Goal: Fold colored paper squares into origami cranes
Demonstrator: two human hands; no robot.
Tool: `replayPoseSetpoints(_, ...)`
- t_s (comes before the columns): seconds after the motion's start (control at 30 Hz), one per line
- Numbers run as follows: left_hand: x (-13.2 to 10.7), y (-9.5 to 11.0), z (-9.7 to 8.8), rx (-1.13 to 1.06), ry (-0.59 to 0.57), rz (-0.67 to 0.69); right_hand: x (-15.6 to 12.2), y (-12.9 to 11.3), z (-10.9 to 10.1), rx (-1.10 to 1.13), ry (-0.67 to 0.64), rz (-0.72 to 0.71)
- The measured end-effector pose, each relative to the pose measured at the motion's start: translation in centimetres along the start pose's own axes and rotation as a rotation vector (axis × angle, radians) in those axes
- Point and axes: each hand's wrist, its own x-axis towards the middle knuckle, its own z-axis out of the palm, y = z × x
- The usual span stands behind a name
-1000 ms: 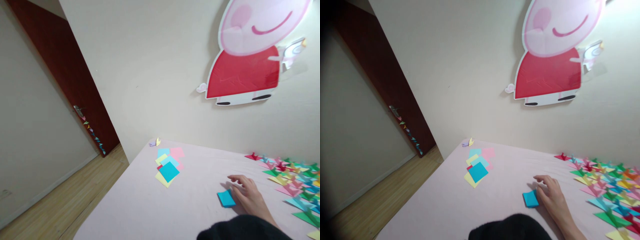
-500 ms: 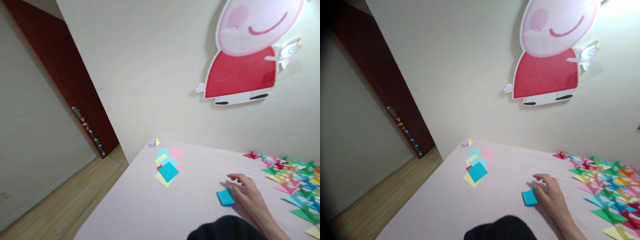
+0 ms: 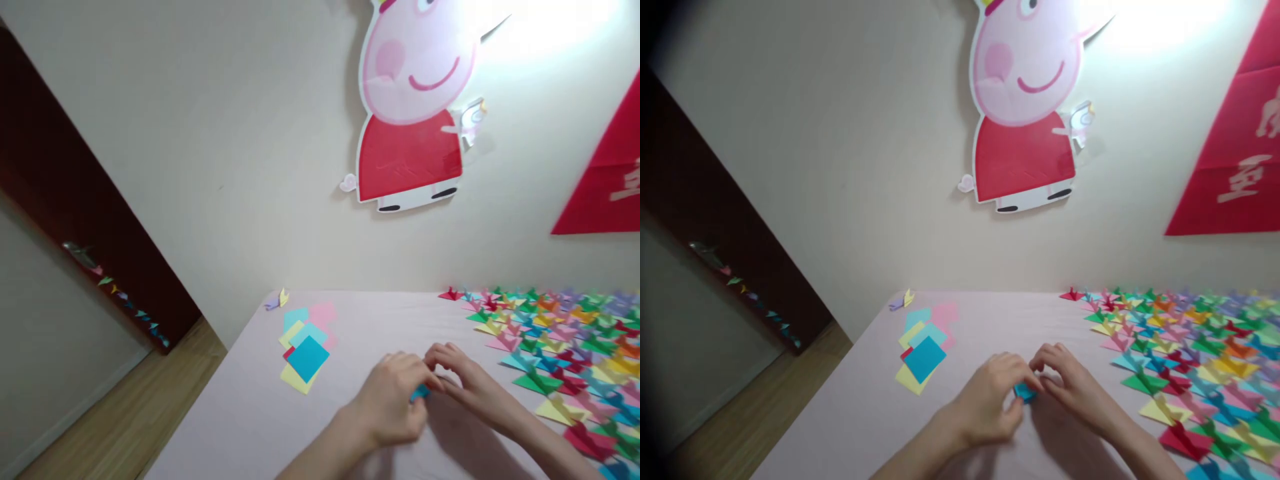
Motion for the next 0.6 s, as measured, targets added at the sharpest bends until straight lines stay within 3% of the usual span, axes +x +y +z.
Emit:
replayPoseSetpoints(0.23,-0.7,-4.1,1.6,-0.050,-0.036,-0.008,-0.3,-0.5,1.8,-0.129,-0.105,0.108)
replayPoseSetpoints(0.6,-0.9,-4.7,2.8,-0.048,-0.061,-0.107,-1.1,0.2,3.1,-0.121,-0.013,0.149)
